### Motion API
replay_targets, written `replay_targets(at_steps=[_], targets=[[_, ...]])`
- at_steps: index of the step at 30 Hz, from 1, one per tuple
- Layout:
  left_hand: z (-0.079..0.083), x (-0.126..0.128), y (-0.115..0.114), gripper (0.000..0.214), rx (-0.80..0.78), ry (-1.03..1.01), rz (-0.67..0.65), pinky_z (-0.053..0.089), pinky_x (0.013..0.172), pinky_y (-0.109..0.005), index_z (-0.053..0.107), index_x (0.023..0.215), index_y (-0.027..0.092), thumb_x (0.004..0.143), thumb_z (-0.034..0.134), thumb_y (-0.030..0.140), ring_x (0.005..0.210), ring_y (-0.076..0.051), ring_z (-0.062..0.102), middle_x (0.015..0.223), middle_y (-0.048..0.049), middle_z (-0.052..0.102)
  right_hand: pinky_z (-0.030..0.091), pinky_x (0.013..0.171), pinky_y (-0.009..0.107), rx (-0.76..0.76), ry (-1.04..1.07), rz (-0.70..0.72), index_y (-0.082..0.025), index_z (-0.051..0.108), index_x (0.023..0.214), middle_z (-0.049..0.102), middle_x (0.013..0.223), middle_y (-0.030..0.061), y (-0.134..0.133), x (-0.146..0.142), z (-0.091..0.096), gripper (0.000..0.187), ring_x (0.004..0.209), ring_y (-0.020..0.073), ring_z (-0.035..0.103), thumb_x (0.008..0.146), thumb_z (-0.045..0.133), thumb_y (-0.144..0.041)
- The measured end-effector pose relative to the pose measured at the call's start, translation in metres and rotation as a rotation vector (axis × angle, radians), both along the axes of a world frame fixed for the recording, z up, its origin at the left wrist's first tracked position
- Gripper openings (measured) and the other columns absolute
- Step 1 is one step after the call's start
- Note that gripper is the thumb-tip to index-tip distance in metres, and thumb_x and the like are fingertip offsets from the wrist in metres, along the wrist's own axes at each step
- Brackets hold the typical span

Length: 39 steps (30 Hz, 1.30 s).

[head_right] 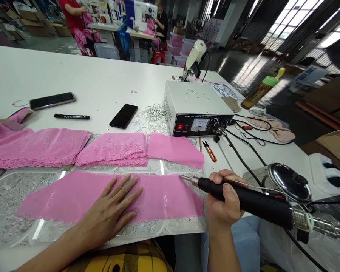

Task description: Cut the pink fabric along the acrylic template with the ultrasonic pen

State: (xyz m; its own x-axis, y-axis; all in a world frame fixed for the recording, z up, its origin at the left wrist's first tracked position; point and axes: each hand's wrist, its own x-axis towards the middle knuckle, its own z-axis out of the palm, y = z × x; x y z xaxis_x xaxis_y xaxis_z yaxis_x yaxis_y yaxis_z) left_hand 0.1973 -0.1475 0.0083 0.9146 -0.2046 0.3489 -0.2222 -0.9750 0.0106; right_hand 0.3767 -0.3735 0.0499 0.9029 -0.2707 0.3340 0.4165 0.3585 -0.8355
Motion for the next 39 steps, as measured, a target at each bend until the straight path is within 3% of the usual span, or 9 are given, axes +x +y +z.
replay_targets(at_steps=[14, 25, 39], targets=[[-0.002, 0.002, 0.005, 0.049, 0.018, -0.007, -0.031, 0.013, 0.123, -0.048, 0.048, 0.144, 0.019, 0.099, 0.05, 0.038, 0.146, -0.029, 0.031, 0.155, -0.0098, 0.039, 0.045, 0.06, 0.029, -0.012, -0.039, 0.004, -0.02, 0.057, 0.071, 0.056, 0.074, -0.0013, -0.002, 0.004, -0.001, 0.011, 0.059, 0.0102, 0.048, 0.061, 0.058, -0.023], [-0.002, 0.002, 0.005, 0.047, -0.017, 0.019, -0.026, 0.021, 0.121, -0.051, 0.049, 0.143, 0.021, 0.099, 0.048, 0.037, 0.145, -0.029, 0.034, 0.153, -0.0107, 0.042, 0.044, 0.056, 0.027, 0.02, 0.03, -0.028, -0.019, 0.056, 0.067, 0.052, 0.07, -0.0014, -0.025, -0.007, 0.001, 0.012, 0.057, 0.0091, 0.045, 0.055, 0.058, -0.022], [-0.001, 0.003, 0.007, 0.047, 0.024, 0.004, -0.039, 0.015, 0.123, -0.047, 0.05, 0.142, 0.019, 0.099, 0.049, 0.037, 0.145, -0.029, 0.033, 0.153, -0.0103, 0.041, 0.046, 0.058, 0.031, -0.062, -0.057, 0.018, -0.019, 0.056, 0.07, 0.054, 0.073, -0.0002, -0.023, -0.007, -0.005, 0.008, 0.06, 0.0111, 0.048, 0.064, 0.06, -0.023]])
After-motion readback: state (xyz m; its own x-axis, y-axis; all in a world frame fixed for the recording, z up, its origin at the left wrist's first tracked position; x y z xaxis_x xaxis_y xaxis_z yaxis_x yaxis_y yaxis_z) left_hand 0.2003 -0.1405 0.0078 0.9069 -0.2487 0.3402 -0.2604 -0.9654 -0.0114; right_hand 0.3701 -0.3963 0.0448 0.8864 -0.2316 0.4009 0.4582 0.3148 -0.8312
